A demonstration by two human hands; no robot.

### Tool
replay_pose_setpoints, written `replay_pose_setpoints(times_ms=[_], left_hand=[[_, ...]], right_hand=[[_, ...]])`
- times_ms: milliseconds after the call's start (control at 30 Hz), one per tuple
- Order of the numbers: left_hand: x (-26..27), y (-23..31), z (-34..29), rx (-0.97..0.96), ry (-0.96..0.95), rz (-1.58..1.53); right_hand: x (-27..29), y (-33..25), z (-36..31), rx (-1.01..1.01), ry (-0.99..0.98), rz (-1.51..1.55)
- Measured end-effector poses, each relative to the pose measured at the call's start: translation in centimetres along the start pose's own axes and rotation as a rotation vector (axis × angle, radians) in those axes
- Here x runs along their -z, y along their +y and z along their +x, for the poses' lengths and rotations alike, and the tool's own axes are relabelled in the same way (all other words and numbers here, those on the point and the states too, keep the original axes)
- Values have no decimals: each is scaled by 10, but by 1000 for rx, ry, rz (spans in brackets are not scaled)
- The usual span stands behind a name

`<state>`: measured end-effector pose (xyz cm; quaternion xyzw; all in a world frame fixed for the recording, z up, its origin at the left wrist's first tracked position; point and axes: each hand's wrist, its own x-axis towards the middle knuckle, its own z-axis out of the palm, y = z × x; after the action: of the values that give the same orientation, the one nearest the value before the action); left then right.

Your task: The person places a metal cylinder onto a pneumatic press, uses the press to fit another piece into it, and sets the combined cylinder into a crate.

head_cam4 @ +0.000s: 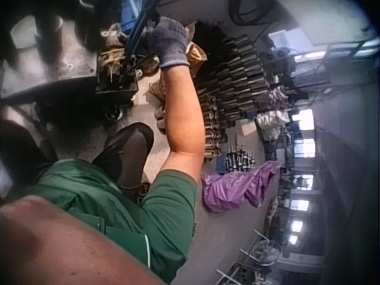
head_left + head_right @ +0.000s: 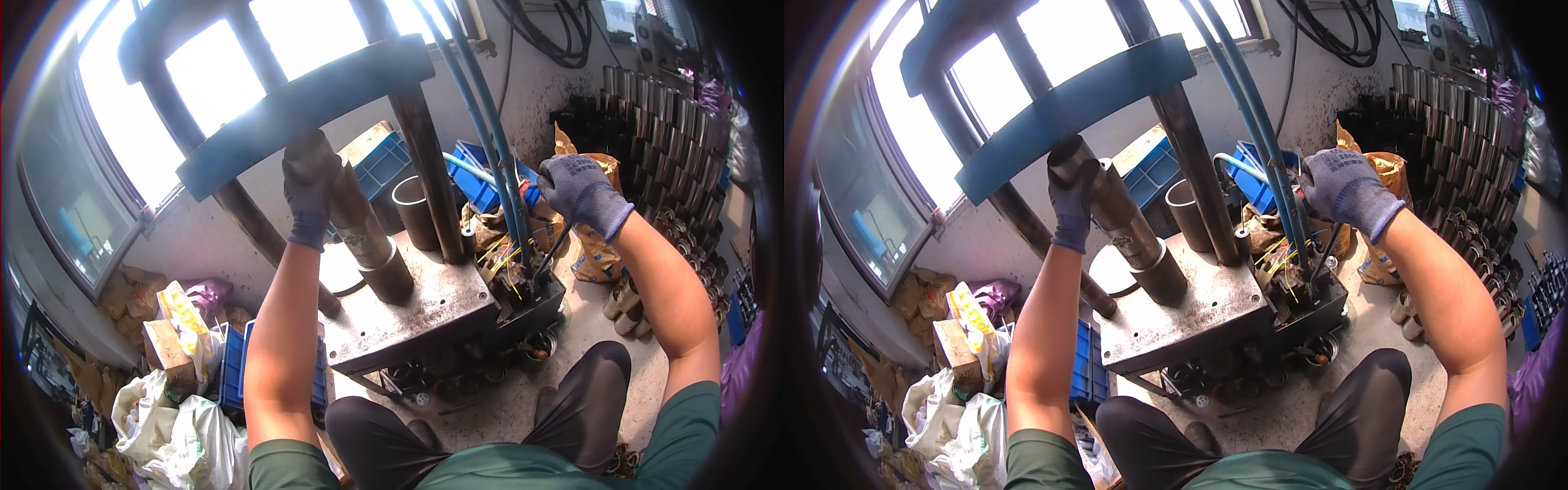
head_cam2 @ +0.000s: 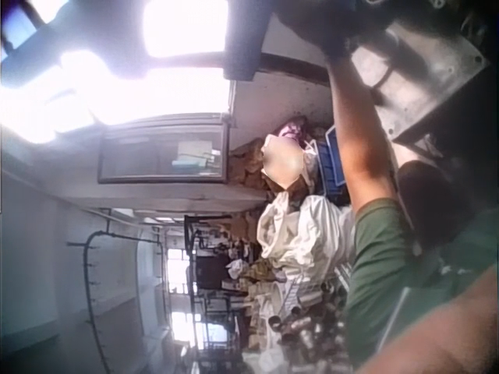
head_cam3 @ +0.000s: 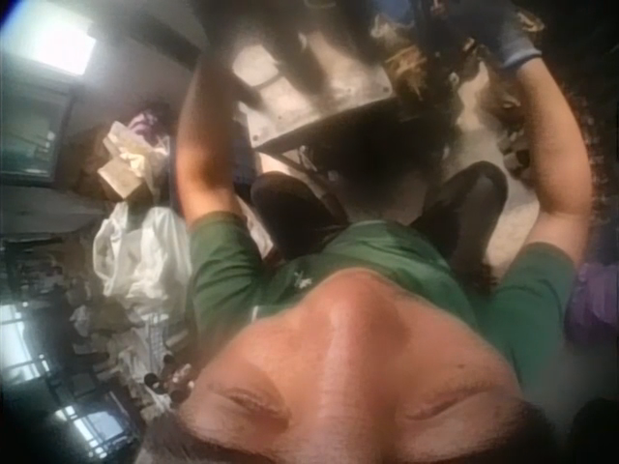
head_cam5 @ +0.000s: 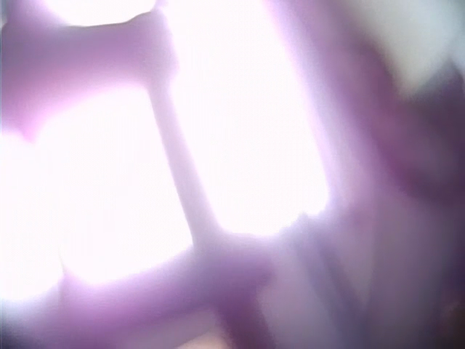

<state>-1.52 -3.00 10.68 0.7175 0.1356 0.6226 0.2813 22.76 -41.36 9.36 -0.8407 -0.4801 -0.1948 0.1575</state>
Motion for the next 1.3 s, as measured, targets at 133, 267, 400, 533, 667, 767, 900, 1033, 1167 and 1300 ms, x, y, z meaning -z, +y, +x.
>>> replay_pose_setpoints(times_ms=[133, 267, 400, 533, 667, 767, 900, 1033, 1167, 1300], left_hand=[[-2, -3, 15, 249, -39, 136], [-13, 8, 8, 226, -30, 291], [-8, -1, 12, 304, -9, 495], [-7, 5, 7, 310, 3, 497], [-10, 4, 6, 265, -31, 427], [-12, 4, 4, 267, -16, 394], [-9, 5, 1, 253, -13, 358], [-9, 0, 3, 230, 8, 393], [-12, -4, 3, 230, 14, 384], [-11, -10, 1, 241, 24, 388]], right_hand=[[4, -7, -16, 49, -8, -32], [18, -4, -69, 71, -71, -109], [36, -21, -162, 181, -498, -23], [14, -29, -239, 192, -687, -35], [-8, -33, -279, 80, -477, -27], [-11, -37, -288, 22, -346, -20], [-14, -39, -288, -3, -285, -28], [-18, -41, -288, -32, -256, -36], [-20, -37, -291, -36, -242, -29], [-17, -40, -289, -24, -220, 8]])
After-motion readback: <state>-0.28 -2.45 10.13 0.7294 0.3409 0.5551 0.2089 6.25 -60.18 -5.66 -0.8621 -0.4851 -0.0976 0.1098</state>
